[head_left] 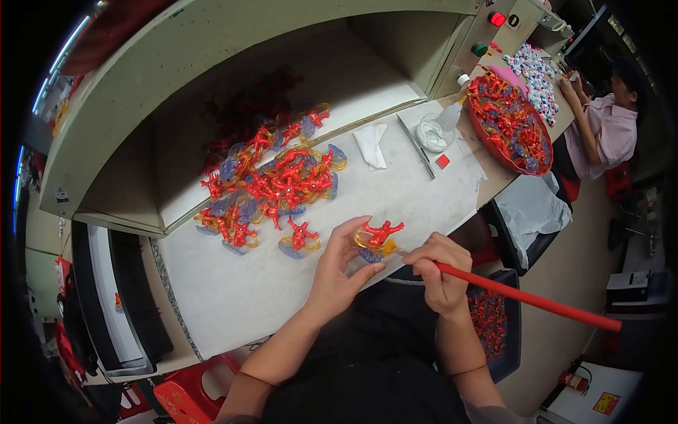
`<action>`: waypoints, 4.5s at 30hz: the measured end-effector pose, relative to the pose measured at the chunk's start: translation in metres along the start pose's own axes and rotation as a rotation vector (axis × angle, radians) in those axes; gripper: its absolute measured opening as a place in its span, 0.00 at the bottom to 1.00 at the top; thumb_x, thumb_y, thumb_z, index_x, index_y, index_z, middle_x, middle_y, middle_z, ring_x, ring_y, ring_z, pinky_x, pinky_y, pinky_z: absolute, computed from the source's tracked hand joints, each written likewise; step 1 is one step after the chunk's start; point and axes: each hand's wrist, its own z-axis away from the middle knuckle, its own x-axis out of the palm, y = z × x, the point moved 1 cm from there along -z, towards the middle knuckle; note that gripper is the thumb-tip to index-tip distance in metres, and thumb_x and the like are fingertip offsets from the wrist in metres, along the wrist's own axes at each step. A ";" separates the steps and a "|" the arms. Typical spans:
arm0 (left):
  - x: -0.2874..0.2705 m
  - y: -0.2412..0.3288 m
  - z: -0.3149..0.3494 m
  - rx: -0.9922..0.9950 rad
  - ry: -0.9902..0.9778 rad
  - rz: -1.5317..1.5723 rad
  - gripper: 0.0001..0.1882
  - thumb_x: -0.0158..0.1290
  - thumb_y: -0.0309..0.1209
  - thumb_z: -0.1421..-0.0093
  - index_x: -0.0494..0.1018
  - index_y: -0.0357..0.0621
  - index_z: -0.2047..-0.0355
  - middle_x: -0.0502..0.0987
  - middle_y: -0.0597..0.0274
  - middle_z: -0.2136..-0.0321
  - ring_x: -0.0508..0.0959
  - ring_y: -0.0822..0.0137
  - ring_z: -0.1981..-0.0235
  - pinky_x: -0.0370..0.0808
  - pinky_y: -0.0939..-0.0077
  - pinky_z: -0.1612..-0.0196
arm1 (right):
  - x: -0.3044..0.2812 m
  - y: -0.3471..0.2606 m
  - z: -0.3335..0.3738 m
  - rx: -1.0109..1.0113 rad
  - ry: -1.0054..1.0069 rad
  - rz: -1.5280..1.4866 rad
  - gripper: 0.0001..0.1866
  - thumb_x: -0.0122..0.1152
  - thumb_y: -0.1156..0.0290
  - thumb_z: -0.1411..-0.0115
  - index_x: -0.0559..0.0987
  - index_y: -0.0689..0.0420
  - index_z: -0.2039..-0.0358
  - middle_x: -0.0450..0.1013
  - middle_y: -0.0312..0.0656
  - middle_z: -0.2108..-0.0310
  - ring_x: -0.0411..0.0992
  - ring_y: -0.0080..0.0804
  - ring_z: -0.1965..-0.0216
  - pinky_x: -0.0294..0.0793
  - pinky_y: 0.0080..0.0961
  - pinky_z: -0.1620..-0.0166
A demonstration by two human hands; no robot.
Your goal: The person applies glue to small toy figurines using a paintbrush.
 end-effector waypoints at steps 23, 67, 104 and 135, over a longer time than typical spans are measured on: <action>-0.001 0.000 -0.002 -0.202 -0.049 0.284 0.33 0.56 0.19 0.55 0.54 0.47 0.50 0.65 0.66 0.69 0.69 0.75 0.64 0.67 0.82 0.59 | 0.009 -0.003 -0.001 0.041 0.104 -0.013 0.07 0.50 0.76 0.51 0.74 0.62 0.82 0.65 0.39 0.89 0.61 0.27 0.88 0.58 0.19 0.83; 0.002 -0.004 -0.002 0.031 0.119 -0.038 0.30 0.54 0.18 0.54 0.55 0.44 0.52 0.65 0.65 0.69 0.69 0.72 0.62 0.66 0.79 0.58 | 0.019 -0.001 -0.007 0.023 0.015 0.136 0.06 0.50 0.80 0.53 0.74 0.61 0.84 0.68 0.40 0.87 0.63 0.31 0.87 0.61 0.20 0.82; 0.003 0.006 0.000 -0.102 -0.140 0.281 0.33 0.49 0.15 0.50 0.50 0.42 0.45 0.67 0.55 0.57 0.68 0.71 0.55 0.65 0.79 0.53 | 0.013 -0.004 -0.007 0.258 0.127 -0.081 0.15 0.41 0.74 0.43 0.70 0.64 0.83 0.63 0.36 0.88 0.57 0.16 0.88 0.55 0.12 0.82; -0.003 0.013 0.001 -0.144 -0.182 0.318 0.31 0.44 0.14 0.52 0.51 0.41 0.47 0.58 0.60 0.50 0.68 0.77 0.63 0.65 0.84 0.60 | 0.016 -0.007 -0.001 0.183 0.062 0.131 0.05 0.51 0.79 0.50 0.73 0.62 0.81 0.67 0.40 0.86 0.65 0.29 0.86 0.63 0.19 0.81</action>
